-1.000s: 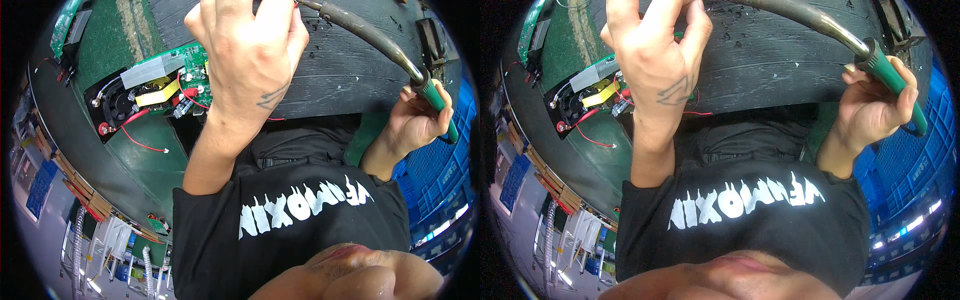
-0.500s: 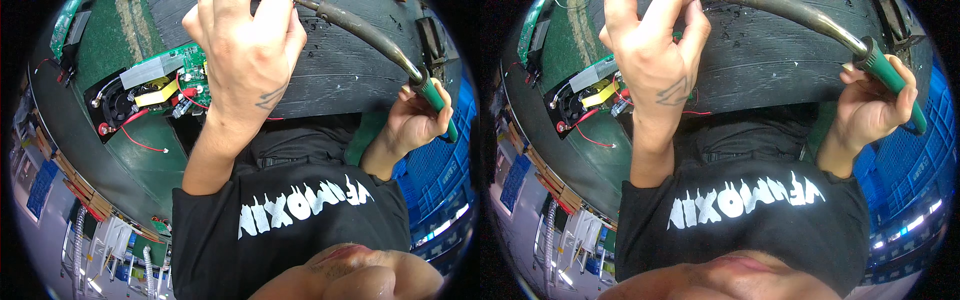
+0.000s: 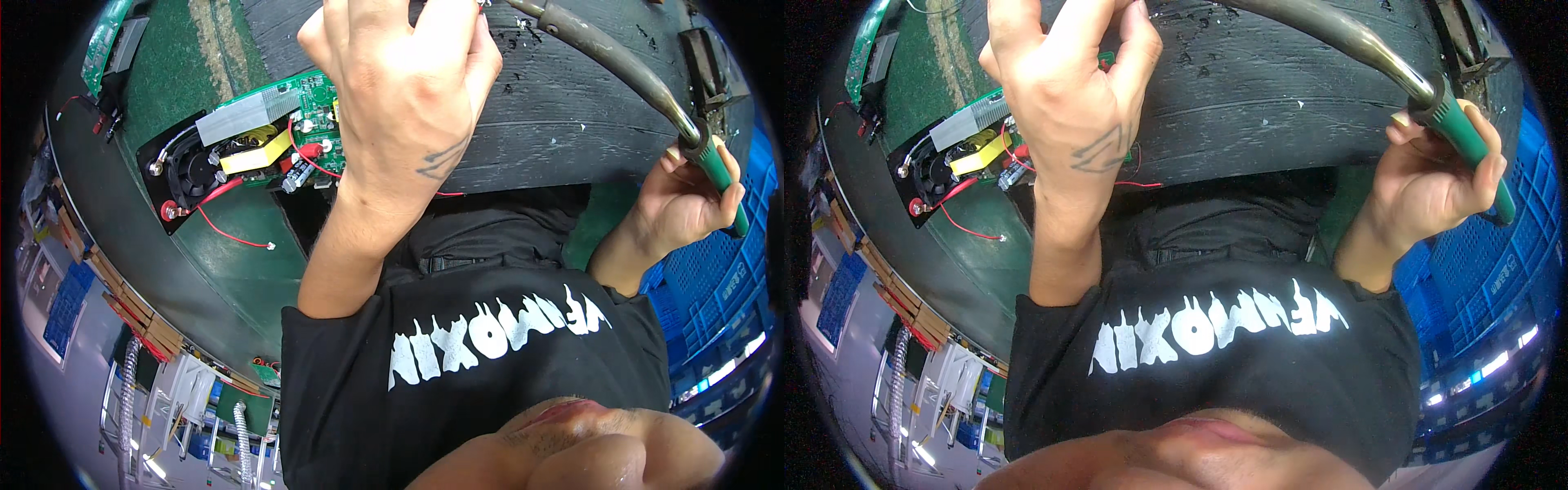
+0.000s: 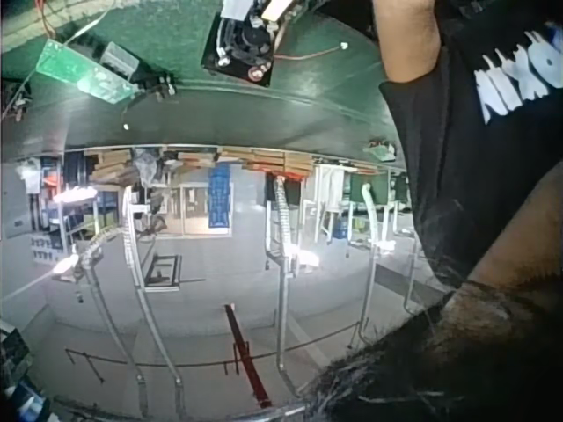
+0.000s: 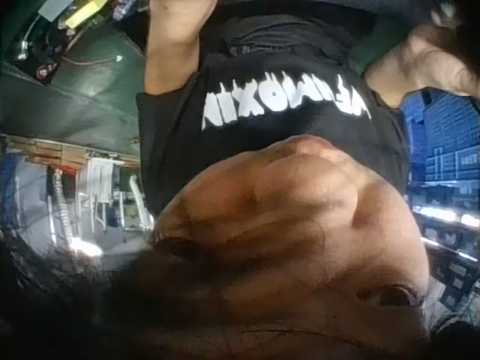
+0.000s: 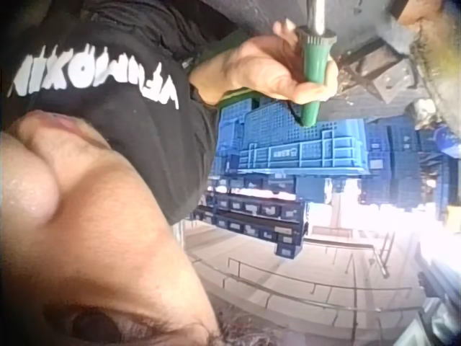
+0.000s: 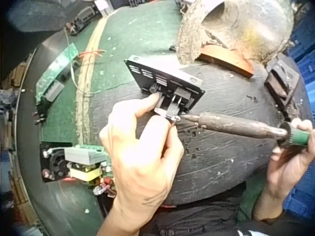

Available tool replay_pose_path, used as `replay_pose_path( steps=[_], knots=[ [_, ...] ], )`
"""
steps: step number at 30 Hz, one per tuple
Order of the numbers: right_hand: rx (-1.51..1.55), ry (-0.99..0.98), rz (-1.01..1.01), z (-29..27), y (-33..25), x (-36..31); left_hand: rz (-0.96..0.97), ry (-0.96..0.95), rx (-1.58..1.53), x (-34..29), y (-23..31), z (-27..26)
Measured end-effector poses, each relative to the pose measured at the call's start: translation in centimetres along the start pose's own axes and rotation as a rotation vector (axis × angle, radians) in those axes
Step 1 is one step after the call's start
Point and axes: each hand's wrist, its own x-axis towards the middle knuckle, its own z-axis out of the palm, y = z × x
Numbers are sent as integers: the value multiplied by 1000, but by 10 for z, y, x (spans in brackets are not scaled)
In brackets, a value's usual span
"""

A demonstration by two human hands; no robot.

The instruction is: Soldering components and wires onto a green circuit board using a handheld soldering iron.

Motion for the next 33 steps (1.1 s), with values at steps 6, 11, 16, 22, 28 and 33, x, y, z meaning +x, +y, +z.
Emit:
replay_pose_path(
  steps=[6, 11, 16, 22, 28, 33],
  knots=[
    [61, 56, 41, -16, -2, 6, -1, -42, 63, 3, 2, -4],
    [60, 108, 70, -41, -4, 10, -18, -52, 62, 1, 1, -3],
    [80, 123, 90, -67, -2, 15, -18, -50, 35, 2, 1, -4],
    [60, 277, 112, -75, 7, 20, -20, -67, 34, 5, 5, -4],
    [29, 307, 99, -75, 15, 19, -144, -652, 602, 33, 45, -24],
    [131, 233, 114, -78, 22, 26, -7, -203, 213, 11, 10, -18]
  ],
)
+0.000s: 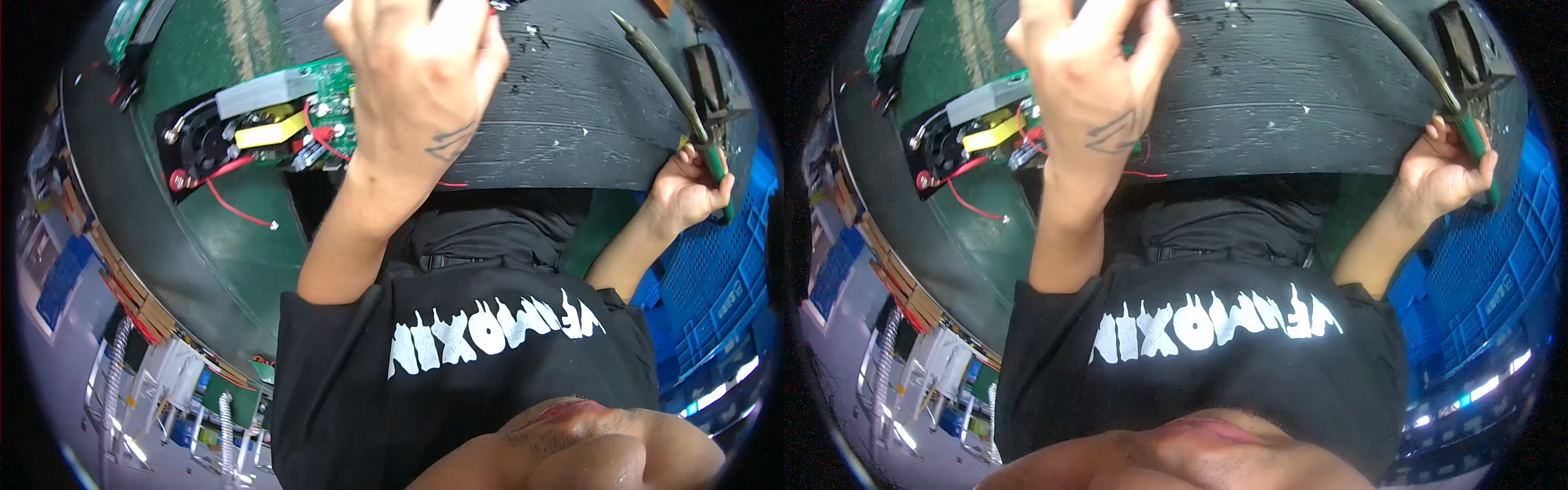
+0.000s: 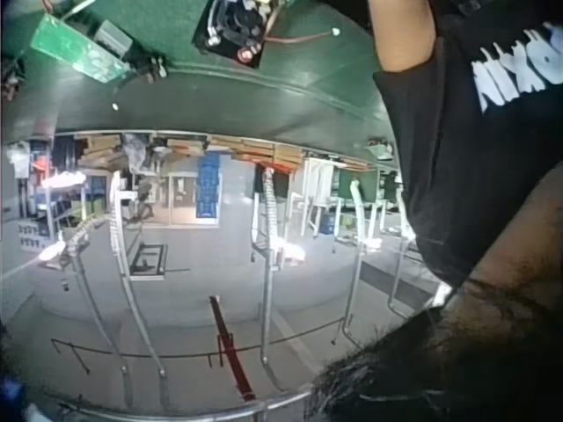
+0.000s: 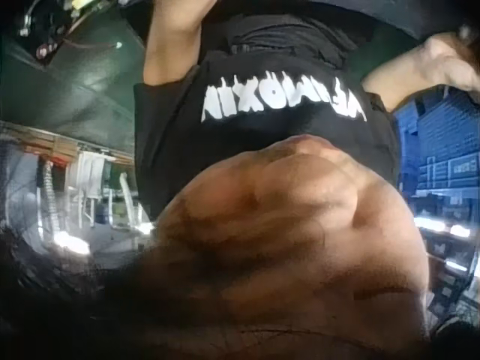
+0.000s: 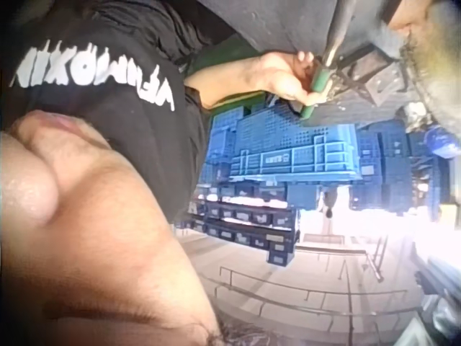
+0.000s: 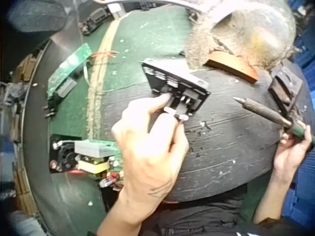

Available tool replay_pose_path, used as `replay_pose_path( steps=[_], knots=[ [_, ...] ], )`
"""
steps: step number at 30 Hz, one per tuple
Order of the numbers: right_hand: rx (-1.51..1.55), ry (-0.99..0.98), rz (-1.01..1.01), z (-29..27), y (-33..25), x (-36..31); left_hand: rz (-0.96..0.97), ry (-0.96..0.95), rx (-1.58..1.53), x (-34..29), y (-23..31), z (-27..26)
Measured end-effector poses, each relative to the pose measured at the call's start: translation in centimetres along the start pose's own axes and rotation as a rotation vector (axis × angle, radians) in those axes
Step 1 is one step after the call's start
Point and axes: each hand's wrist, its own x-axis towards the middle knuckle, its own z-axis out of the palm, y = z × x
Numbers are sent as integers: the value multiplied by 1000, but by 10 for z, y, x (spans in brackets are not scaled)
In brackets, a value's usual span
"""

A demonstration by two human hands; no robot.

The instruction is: Soldering components and wires onto a green circuit board using a handheld soldering iron.

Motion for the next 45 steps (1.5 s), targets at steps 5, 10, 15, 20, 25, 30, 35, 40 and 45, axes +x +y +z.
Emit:
replay_pose_path(
  steps=[5, 10, 15, 20, 25, 30, 35, 40, 45],
  knots=[
    [44, 8, 33, -22, -5, 10, -69, -308, 332, 19, 32, -27],
    [28, 1, 6, -31, 4, 15, -28, -263, 190, 21, 25, -60],
    [30, -24, -18, -38, 3, 20, -10, -384, 279, 27, 6, -123],
    [70, -109, -4, -44, 12, 36, -206, -735, 472, 32, -2, -160],
    [64, -50, -76, -44, 16, 51, -330, -892, 554, 50, 21, -203],
    [144, -137, -77, -39, 25, 64, -488, -726, 764, 18, 33, -298],
    [117, -71, -35, -33, 19, 87, -679, -587, 810, -44, 2, -424],
    [100, -75, -158, -42, 40, 112, -814, -701, 1016, -168, -9, -590],
    [157, -140, 41, -32, 50, 134, -1145, -210, 1147, -298, 83, -724]
  ],
)
